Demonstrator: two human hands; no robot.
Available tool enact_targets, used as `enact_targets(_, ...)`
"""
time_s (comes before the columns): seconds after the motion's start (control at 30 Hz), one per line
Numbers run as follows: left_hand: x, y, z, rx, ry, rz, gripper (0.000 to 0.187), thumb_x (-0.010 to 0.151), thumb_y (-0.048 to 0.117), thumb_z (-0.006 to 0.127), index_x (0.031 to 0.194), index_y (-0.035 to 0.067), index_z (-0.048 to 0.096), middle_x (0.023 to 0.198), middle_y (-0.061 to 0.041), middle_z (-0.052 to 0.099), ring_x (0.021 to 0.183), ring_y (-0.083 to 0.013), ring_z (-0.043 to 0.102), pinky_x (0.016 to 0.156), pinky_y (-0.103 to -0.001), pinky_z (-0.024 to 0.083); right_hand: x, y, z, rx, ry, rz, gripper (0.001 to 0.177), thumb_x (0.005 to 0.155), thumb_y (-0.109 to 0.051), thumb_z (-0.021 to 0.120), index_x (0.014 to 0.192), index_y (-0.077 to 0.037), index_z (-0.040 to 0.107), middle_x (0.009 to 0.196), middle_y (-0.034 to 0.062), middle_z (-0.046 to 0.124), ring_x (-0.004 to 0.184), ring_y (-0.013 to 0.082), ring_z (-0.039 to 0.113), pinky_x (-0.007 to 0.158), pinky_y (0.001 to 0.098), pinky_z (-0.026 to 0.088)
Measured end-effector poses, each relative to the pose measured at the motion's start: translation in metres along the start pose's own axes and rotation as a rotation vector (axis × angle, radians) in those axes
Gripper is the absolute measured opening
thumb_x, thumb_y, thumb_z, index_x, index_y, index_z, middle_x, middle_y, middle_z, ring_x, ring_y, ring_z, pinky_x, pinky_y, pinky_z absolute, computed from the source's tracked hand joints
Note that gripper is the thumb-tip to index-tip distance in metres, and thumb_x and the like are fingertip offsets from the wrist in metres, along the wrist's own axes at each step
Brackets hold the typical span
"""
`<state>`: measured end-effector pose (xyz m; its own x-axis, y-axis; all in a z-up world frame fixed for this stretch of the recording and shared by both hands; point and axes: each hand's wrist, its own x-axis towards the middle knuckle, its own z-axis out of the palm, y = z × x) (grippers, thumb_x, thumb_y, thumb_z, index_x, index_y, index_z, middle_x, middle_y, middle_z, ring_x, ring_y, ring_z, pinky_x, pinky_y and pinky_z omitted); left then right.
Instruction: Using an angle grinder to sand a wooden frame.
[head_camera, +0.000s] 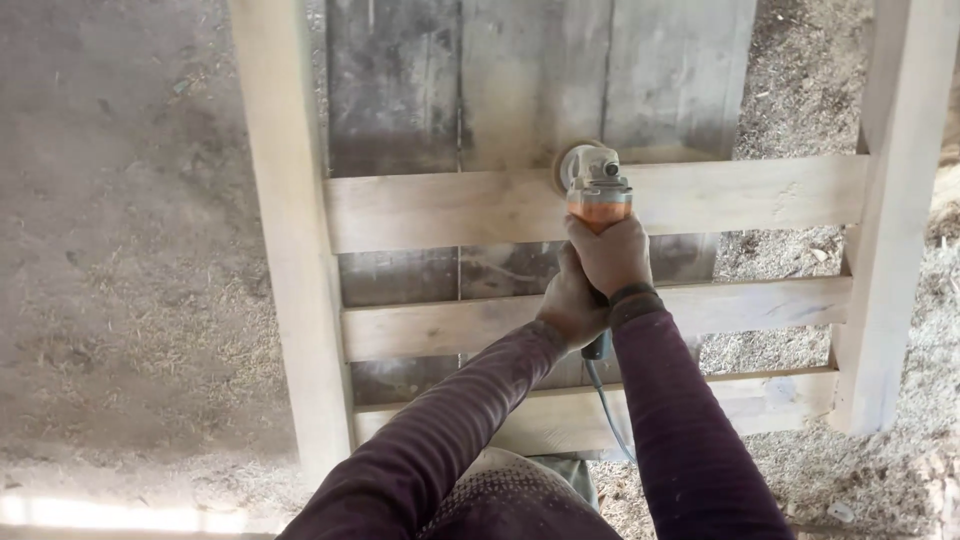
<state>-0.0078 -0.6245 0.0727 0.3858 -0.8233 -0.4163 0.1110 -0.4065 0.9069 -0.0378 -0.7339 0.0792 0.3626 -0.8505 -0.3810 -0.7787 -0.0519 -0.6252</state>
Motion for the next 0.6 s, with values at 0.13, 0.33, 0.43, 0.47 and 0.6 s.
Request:
enact_targets(0.13, -0.012, -0.011, -0.024, 0.019, 0.036, 0.013, 0.117, 0.075, 0.044, 0.084, 0.148, -0.006, 0.008, 0.126, -0.03, 0.064, 0.112, -0.0443, 0.069, 0.095, -0.05, 0.058, -0.012, -0.021, 0.022, -0.023, -0.05, 0.0, 0.047, 0.081, -0.04, 0.08, 0.097, 0.003, 0.073, 0.089, 0.0208, 0.077, 0.086, 0.0304, 0.078, 0.076, 0.0423, 0.06)
enact_targets(0.33, -0.035, -0.005, -0.069, -0.006, 0.013, -0.084, 0.117, 0.074, 0.042, 0.083, 0.148, -0.006, 0.005, 0.124, -0.027, 0.062, 0.108, -0.0402, 0.071, 0.091, -0.047, 0.06, -0.035, -0.059, 0.054, 0.0, -0.11, -0.027, 0.046, 0.082, -0.037, 0.079, 0.103, 0.002, 0.07, 0.093, 0.0188, 0.077, 0.086, 0.03, 0.077, 0.077, 0.0414, 0.061)
enact_targets(0.43, -0.043, -0.02, -0.084, 0.005, 0.079, -0.088, 0.116, 0.075, 0.043, 0.081, 0.149, -0.006, 0.007, 0.123, -0.026, 0.065, 0.105, -0.0397, 0.073, 0.09, -0.046, 0.062, -0.044, -0.072, 0.071, 0.032, -0.158, -0.065, 0.049, 0.081, -0.035, 0.078, 0.111, 0.002, 0.066, 0.096, 0.0176, 0.077, 0.087, 0.0298, 0.077, 0.078, 0.0411, 0.062)
enact_targets(0.47, -0.047, -0.02, -0.091, 0.001, 0.087, -0.089, 0.116, 0.075, 0.043, 0.081, 0.149, -0.006, 0.007, 0.123, -0.026, 0.065, 0.105, -0.0397, 0.073, 0.09, -0.046, 0.062, -0.047, -0.079, 0.077, 0.029, -0.165, -0.07, 0.049, 0.081, -0.035, 0.078, 0.111, 0.002, 0.066, 0.096, 0.0176, 0.077, 0.087, 0.0298, 0.077, 0.078, 0.0411, 0.062)
enact_targets(0.6, -0.059, -0.033, -0.119, -0.025, 0.234, -0.037, 0.117, 0.074, 0.041, 0.084, 0.148, -0.007, 0.008, 0.125, -0.028, 0.062, 0.107, -0.0408, 0.07, 0.089, -0.047, 0.061, -0.058, -0.107, 0.107, -0.016, -0.214, -0.14, 0.051, 0.082, -0.035, 0.079, 0.114, 0.002, 0.065, 0.099, 0.0183, 0.076, 0.09, 0.0305, 0.076, 0.08, 0.0421, 0.061)
